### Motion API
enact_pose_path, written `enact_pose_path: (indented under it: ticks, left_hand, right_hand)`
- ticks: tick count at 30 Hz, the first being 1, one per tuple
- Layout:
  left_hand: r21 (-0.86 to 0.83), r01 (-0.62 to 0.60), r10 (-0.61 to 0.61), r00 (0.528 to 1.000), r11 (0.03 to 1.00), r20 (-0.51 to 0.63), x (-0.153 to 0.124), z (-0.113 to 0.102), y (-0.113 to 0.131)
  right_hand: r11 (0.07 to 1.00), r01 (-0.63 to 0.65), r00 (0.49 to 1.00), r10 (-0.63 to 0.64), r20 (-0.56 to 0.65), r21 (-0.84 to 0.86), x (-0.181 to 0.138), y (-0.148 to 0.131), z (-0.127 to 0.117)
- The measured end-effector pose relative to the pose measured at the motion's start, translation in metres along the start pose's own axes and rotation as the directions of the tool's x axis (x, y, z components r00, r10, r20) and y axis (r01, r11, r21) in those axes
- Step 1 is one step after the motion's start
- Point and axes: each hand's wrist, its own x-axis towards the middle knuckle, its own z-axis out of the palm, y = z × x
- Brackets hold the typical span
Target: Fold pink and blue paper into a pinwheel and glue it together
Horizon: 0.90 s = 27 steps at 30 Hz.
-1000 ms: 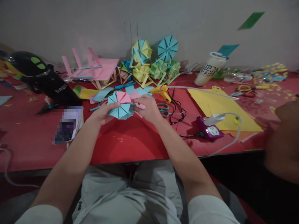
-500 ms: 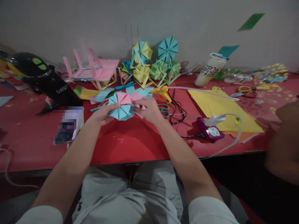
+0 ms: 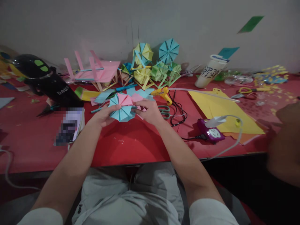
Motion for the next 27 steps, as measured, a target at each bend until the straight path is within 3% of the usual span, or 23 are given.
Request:
enact_pose_path:
  ticks: [27]
  left_hand:
    - [0.051,0.001,0.000,1.000,0.999,-0.007,-0.0013,0.0024,-0.0010]
  right_hand:
    - [0.999,-0.033,0.997,0.031,0.071,0.016,-0.0013,-0.0070,-0.0015]
